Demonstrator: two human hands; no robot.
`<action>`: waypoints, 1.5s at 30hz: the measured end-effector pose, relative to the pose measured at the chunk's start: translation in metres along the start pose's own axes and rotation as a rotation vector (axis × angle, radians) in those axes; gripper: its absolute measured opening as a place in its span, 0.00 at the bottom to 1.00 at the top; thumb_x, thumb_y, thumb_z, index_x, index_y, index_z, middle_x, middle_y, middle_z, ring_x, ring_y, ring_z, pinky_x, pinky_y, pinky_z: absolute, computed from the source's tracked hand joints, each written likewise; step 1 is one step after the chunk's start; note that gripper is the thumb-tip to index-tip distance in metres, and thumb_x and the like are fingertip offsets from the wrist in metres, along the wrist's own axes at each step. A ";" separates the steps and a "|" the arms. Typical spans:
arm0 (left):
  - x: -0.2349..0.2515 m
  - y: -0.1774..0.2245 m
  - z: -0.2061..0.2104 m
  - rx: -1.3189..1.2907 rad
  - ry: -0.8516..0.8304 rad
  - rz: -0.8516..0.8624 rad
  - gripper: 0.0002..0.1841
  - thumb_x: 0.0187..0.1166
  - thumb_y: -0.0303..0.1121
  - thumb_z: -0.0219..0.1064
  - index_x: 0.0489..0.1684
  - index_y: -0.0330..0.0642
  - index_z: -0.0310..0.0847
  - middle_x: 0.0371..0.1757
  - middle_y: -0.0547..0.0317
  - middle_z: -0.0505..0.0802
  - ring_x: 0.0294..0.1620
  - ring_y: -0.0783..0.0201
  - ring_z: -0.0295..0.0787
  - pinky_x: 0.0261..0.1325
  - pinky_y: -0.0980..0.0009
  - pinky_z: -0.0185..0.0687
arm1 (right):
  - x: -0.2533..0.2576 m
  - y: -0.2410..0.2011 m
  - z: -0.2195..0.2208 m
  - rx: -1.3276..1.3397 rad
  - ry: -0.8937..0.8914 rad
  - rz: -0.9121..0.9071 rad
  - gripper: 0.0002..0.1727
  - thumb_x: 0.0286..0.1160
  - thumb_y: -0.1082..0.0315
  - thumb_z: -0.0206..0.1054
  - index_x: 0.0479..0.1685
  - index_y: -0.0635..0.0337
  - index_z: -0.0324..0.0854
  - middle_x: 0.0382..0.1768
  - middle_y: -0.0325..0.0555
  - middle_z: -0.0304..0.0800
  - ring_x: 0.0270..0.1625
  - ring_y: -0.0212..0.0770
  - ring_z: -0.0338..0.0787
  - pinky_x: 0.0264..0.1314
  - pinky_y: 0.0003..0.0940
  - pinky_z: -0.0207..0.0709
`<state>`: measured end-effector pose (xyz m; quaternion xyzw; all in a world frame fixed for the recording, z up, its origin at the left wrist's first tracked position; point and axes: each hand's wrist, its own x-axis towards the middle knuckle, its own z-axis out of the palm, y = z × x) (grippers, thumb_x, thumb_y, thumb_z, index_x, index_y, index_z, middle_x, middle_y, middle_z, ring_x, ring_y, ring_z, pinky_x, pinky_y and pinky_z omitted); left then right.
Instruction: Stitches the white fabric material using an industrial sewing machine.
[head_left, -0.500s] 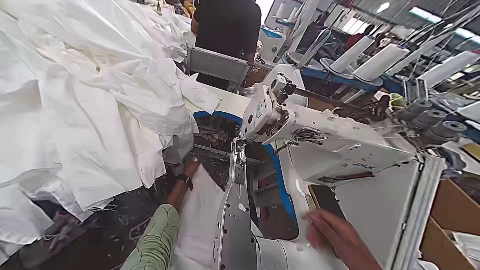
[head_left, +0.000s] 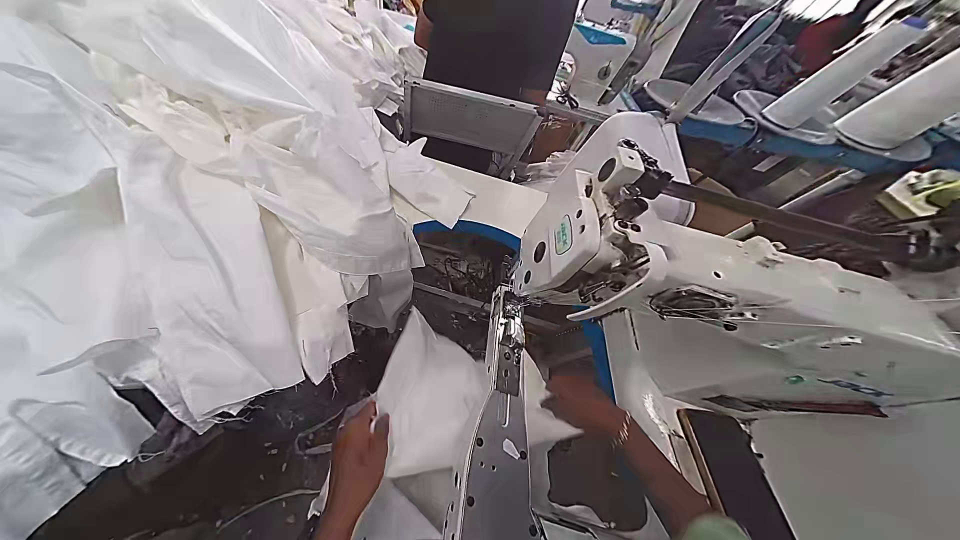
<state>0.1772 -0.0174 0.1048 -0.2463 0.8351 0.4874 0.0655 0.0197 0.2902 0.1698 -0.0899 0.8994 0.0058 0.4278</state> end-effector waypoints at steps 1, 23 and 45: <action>0.006 -0.011 0.001 0.069 -0.233 -0.017 0.17 0.86 0.32 0.59 0.39 0.21 0.84 0.35 0.32 0.88 0.43 0.38 0.85 0.54 0.39 0.75 | -0.020 0.003 0.018 -0.015 -0.047 0.053 0.23 0.87 0.59 0.62 0.60 0.76 0.84 0.64 0.76 0.84 0.73 0.72 0.80 0.76 0.69 0.68; 0.020 0.135 0.063 0.058 -0.147 0.553 0.39 0.81 0.48 0.68 0.91 0.43 0.61 0.60 0.34 0.86 0.51 0.42 0.87 0.54 0.49 0.82 | -0.065 -0.035 0.027 0.463 1.023 -0.206 0.16 0.78 0.66 0.68 0.45 0.75 0.90 0.39 0.67 0.92 0.45 0.65 0.92 0.51 0.64 0.81; 0.005 0.117 0.063 0.154 -0.035 0.793 0.27 0.82 0.46 0.63 0.75 0.38 0.81 0.80 0.29 0.75 0.74 0.34 0.80 0.73 0.46 0.78 | -0.059 -0.037 0.034 0.145 0.953 -0.622 0.07 0.58 0.71 0.64 0.20 0.65 0.81 0.81 0.53 0.78 0.34 0.49 0.94 0.26 0.46 0.79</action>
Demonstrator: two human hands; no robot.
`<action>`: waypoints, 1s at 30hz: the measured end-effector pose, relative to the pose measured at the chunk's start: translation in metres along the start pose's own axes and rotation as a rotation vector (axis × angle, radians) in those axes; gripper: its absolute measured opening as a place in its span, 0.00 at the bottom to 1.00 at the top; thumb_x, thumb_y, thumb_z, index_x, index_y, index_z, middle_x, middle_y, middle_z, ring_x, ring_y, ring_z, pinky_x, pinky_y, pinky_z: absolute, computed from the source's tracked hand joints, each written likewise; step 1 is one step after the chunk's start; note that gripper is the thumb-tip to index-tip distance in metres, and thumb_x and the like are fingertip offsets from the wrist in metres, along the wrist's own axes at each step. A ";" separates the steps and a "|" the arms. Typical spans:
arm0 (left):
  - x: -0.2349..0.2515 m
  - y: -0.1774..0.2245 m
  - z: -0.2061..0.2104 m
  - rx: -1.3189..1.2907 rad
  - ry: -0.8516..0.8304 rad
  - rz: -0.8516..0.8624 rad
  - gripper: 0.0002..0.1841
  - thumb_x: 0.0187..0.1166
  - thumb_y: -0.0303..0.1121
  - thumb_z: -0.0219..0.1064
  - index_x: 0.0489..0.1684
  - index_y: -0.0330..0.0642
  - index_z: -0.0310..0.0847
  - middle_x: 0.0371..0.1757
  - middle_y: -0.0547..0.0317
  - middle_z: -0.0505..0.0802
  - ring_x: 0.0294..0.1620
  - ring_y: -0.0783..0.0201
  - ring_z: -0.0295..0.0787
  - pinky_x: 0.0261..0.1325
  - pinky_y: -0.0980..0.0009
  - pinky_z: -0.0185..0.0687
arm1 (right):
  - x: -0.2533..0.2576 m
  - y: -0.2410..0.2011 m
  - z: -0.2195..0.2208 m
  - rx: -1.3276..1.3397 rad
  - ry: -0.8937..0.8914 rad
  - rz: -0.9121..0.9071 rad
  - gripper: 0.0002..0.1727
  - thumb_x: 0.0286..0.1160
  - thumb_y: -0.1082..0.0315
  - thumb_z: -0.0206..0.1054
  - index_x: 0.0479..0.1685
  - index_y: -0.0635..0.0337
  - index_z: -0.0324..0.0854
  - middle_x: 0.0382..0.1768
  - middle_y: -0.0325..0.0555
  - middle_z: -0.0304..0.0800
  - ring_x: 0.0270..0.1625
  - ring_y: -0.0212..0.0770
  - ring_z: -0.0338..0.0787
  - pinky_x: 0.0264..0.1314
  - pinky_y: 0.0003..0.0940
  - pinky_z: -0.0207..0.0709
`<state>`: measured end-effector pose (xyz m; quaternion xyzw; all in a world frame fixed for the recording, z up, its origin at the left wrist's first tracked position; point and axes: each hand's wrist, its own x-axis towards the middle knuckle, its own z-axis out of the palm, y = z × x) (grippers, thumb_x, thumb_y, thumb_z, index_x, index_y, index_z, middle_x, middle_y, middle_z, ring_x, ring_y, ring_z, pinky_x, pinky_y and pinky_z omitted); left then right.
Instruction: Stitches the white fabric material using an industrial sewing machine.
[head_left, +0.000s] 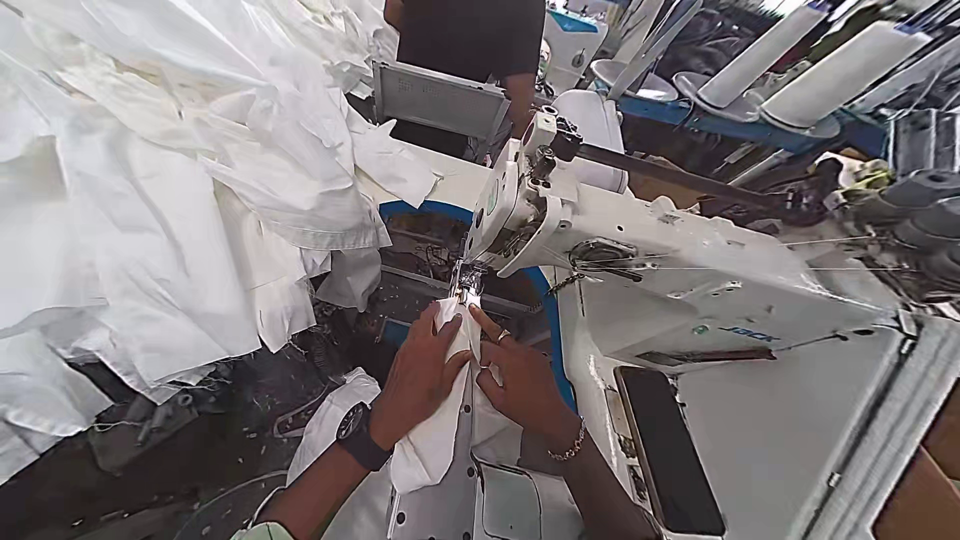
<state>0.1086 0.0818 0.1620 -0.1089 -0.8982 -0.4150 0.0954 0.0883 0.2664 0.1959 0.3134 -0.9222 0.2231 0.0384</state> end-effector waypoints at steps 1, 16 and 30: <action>-0.001 -0.003 0.001 0.058 0.008 0.055 0.24 0.86 0.43 0.56 0.75 0.40 0.82 0.83 0.31 0.74 0.80 0.34 0.75 0.78 0.43 0.72 | -0.001 -0.003 -0.002 -0.016 -0.015 0.006 0.06 0.58 0.71 0.65 0.20 0.65 0.81 0.81 0.54 0.77 0.33 0.49 0.94 0.25 0.46 0.79; 0.013 -0.009 0.007 -0.145 0.144 0.217 0.21 0.73 0.21 0.59 0.66 0.23 0.79 0.71 0.33 0.87 0.74 0.40 0.84 0.76 0.55 0.80 | 0.028 -0.002 0.018 0.661 0.092 0.114 0.13 0.63 0.68 0.72 0.19 0.67 0.77 0.79 0.69 0.71 0.38 0.13 0.78 0.38 0.11 0.70; 0.024 -0.009 0.017 -0.160 0.199 0.193 0.11 0.74 0.20 0.61 0.49 0.30 0.84 0.72 0.33 0.86 0.74 0.40 0.84 0.73 0.57 0.81 | 0.026 -0.018 0.027 0.403 0.298 0.210 0.10 0.62 0.66 0.71 0.23 0.64 0.84 0.73 0.61 0.83 0.31 0.15 0.78 0.31 0.12 0.69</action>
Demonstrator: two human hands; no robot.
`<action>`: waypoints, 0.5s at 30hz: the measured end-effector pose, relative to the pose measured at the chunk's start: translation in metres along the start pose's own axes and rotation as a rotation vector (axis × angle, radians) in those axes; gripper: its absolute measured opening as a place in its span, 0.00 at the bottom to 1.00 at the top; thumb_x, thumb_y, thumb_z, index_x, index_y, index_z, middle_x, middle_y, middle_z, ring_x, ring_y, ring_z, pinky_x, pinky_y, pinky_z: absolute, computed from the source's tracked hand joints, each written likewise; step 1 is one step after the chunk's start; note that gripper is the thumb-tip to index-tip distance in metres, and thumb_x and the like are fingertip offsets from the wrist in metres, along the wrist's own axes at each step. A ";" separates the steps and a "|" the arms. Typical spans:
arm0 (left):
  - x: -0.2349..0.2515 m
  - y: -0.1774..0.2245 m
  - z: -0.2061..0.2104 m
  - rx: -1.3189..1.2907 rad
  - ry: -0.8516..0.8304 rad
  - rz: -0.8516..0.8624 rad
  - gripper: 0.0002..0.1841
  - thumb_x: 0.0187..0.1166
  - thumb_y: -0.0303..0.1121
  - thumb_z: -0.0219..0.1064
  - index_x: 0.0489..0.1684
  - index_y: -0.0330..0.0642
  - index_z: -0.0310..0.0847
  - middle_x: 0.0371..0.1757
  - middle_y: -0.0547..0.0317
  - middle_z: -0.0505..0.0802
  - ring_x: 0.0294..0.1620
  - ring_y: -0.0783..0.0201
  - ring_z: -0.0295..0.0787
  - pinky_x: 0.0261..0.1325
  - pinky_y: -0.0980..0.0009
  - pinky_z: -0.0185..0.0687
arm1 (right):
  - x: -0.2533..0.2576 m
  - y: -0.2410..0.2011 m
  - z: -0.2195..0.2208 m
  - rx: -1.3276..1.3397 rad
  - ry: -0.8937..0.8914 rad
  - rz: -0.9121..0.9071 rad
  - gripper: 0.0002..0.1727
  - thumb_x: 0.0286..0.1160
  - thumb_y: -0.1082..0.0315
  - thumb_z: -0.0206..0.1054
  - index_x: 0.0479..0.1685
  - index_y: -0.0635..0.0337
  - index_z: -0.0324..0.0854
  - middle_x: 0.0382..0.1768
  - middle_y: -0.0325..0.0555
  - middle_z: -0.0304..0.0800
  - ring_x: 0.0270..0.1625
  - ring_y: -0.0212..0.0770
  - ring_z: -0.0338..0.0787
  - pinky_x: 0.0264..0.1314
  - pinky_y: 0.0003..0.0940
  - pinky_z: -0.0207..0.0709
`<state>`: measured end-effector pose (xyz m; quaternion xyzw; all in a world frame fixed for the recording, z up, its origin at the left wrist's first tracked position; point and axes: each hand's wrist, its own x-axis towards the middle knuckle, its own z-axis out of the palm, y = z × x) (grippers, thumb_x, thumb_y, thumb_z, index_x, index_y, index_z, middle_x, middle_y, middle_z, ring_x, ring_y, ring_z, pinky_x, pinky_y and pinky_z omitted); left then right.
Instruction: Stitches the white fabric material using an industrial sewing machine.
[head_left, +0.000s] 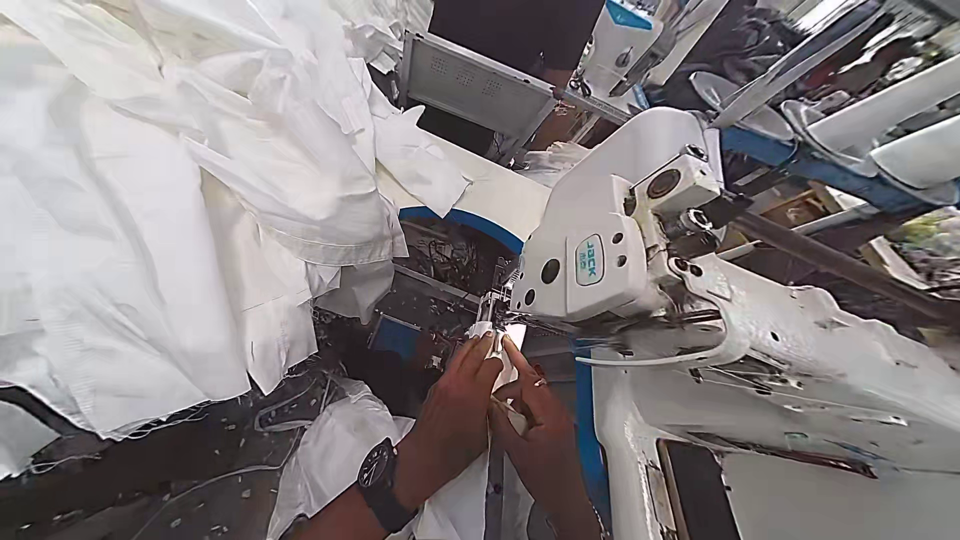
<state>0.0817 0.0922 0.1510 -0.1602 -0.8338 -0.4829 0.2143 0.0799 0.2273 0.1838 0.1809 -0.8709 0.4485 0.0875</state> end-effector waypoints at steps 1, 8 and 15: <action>0.000 0.000 0.001 -0.011 0.000 -0.019 0.11 0.75 0.21 0.61 0.51 0.30 0.84 0.72 0.33 0.86 0.74 0.40 0.84 0.74 0.57 0.81 | -0.001 -0.003 0.002 -0.055 0.022 -0.002 0.09 0.63 0.66 0.70 0.25 0.64 0.85 0.72 0.61 0.84 0.29 0.17 0.78 0.30 0.13 0.70; 0.024 -0.009 0.006 -0.083 0.051 -0.068 0.10 0.77 0.19 0.57 0.49 0.24 0.80 0.64 0.28 0.87 0.71 0.35 0.84 0.72 0.49 0.80 | 0.008 -0.028 0.019 -0.474 0.234 -0.051 0.11 0.67 0.70 0.67 0.38 0.69 0.93 0.30 0.59 0.92 0.29 0.56 0.92 0.29 0.49 0.83; -0.047 0.042 -0.083 -0.209 -0.529 -0.371 0.16 0.85 0.35 0.63 0.51 0.27 0.82 0.28 0.42 0.88 0.30 0.48 0.86 0.39 0.50 0.80 | -0.096 -0.002 -0.083 -0.313 -0.400 0.378 0.12 0.69 0.65 0.72 0.33 0.68 0.90 0.25 0.52 0.89 0.32 0.47 0.88 0.41 0.51 0.78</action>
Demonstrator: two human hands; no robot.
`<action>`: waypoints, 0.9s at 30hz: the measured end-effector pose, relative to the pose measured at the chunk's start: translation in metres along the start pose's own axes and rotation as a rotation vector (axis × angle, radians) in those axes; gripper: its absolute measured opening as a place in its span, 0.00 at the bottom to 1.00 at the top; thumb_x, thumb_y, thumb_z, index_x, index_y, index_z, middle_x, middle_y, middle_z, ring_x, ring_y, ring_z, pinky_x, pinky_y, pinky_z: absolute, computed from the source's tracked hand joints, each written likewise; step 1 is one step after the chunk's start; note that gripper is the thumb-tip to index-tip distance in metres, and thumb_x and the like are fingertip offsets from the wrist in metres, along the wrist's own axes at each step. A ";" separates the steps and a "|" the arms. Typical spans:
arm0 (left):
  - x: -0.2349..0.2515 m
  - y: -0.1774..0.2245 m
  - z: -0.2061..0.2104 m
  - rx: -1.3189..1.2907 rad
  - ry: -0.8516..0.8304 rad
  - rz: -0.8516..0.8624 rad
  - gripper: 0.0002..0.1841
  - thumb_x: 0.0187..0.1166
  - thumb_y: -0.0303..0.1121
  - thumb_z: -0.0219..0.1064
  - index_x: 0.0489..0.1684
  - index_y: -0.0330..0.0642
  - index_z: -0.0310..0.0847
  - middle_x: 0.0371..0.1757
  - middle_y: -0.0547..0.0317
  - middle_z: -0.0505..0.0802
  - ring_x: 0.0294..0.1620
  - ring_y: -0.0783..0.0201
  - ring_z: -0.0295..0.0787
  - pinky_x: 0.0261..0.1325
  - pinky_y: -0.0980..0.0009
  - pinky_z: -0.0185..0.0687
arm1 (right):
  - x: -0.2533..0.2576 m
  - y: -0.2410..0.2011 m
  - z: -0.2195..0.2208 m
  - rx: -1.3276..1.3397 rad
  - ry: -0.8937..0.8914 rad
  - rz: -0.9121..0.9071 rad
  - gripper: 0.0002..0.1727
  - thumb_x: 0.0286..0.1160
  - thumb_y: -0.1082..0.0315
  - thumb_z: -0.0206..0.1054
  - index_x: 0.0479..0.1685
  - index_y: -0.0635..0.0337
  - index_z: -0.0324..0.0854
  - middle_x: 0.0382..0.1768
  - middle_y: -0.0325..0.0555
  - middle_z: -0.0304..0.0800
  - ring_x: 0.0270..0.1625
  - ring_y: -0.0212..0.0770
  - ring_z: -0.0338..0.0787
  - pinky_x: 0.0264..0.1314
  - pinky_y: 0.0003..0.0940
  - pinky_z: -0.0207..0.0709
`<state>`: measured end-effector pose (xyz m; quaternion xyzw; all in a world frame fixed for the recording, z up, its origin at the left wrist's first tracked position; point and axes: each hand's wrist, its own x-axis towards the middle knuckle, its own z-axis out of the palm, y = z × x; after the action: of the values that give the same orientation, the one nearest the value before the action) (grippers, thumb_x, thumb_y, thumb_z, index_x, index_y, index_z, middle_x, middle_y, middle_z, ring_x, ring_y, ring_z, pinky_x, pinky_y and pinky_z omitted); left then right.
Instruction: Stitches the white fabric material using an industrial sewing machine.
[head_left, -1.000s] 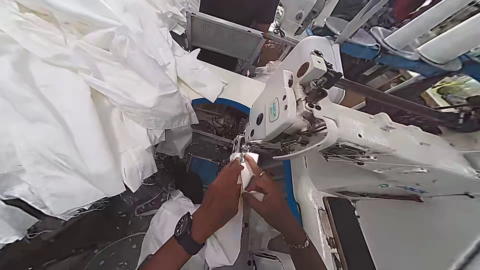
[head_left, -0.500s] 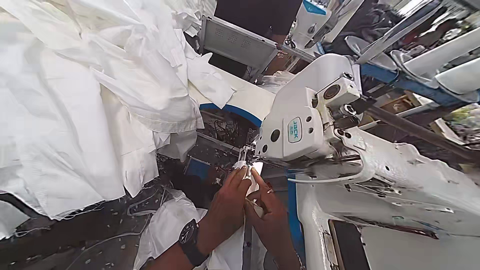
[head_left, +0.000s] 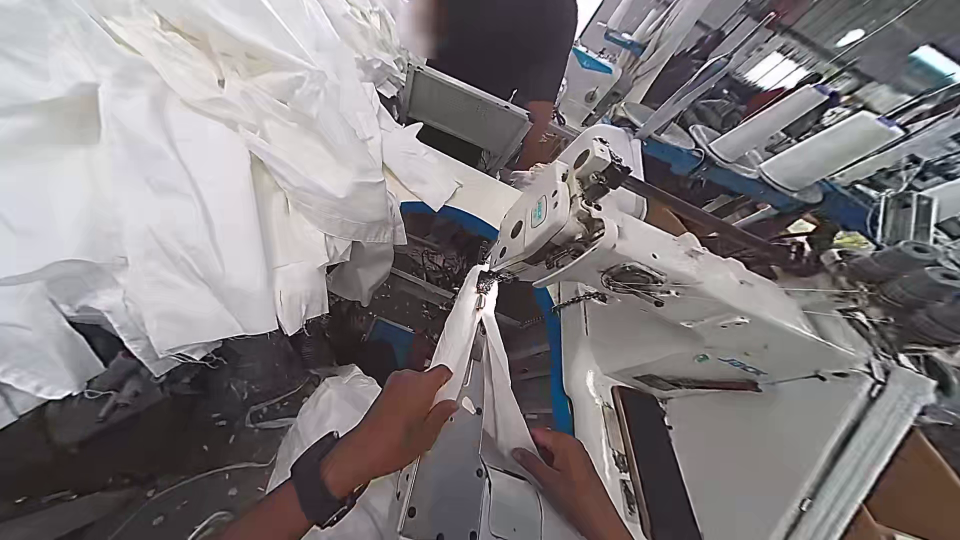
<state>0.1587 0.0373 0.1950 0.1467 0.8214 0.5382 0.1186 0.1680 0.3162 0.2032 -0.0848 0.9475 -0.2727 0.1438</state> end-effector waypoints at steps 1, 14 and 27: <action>-0.012 -0.001 0.008 0.084 0.088 0.057 0.12 0.84 0.33 0.63 0.42 0.29 0.85 0.23 0.44 0.86 0.26 0.49 0.85 0.33 0.51 0.77 | -0.004 0.010 0.001 0.019 -0.046 -0.091 0.12 0.71 0.65 0.70 0.33 0.67 0.90 0.26 0.49 0.90 0.32 0.43 0.89 0.40 0.46 0.81; 0.014 -0.013 0.024 0.102 0.301 0.085 0.15 0.85 0.36 0.61 0.43 0.29 0.84 0.17 0.43 0.86 0.22 0.42 0.89 0.28 0.47 0.81 | -0.008 -0.152 -0.017 -0.607 -0.179 0.008 0.18 0.82 0.61 0.62 0.35 0.70 0.86 0.23 0.62 0.88 0.33 0.65 0.92 0.36 0.61 0.79; -0.001 -0.002 0.013 0.129 0.033 0.040 0.15 0.85 0.36 0.63 0.43 0.29 0.84 0.23 0.37 0.88 0.31 0.35 0.91 0.36 0.40 0.80 | 0.018 -0.127 -0.031 -0.562 -0.341 -0.076 0.18 0.80 0.62 0.62 0.31 0.71 0.85 0.22 0.62 0.87 0.34 0.65 0.91 0.39 0.63 0.77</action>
<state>0.1641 0.0469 0.1887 0.1615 0.8532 0.4887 0.0845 0.1516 0.2215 0.2930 -0.2007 0.9441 0.0125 0.2611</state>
